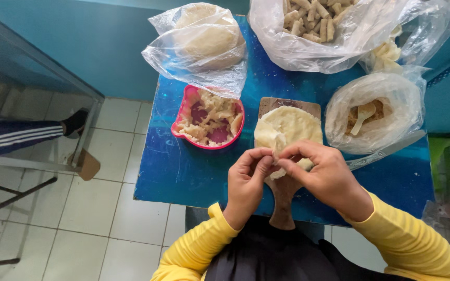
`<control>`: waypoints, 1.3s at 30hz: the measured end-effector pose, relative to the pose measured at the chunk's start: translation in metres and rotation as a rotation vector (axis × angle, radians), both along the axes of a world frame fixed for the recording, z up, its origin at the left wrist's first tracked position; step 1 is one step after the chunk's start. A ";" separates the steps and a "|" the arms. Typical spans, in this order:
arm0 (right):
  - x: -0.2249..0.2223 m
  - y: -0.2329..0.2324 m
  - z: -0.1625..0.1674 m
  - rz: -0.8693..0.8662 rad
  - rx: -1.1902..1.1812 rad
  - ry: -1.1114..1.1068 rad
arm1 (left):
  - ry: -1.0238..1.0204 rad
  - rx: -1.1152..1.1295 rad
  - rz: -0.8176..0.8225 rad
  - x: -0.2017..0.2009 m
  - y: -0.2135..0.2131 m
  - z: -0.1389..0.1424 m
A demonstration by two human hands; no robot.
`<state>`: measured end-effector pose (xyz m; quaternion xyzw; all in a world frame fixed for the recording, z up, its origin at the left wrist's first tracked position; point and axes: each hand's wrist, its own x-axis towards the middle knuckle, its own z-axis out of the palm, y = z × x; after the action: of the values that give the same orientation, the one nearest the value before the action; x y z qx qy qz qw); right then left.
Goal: The person sits at a small table and stretches pieces of soft dough by hand, pulling them into large thin translucent sheets. They drape each stretched sheet over a round dough base resting on a small wooden board, press it down, and gather scraps into a pink bowl, working through pieces from plastic bags on the table.
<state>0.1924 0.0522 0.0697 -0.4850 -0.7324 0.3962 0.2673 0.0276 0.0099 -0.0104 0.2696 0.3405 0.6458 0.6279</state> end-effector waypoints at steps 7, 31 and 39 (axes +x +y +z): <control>0.006 0.003 -0.018 -0.013 -0.392 0.329 | 0.355 0.091 -0.124 -0.015 0.005 0.023; 0.025 0.048 -0.051 -0.235 -0.290 0.549 | 0.163 0.016 -0.373 -0.024 0.078 -0.005; 0.015 0.043 -0.026 -0.172 -0.009 0.398 | 0.951 0.633 0.049 -0.033 0.061 0.042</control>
<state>0.2075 0.0949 0.0434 -0.4592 -0.6192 0.4632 0.4372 -0.0053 0.0713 0.0311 0.6976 0.3818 0.5383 0.2789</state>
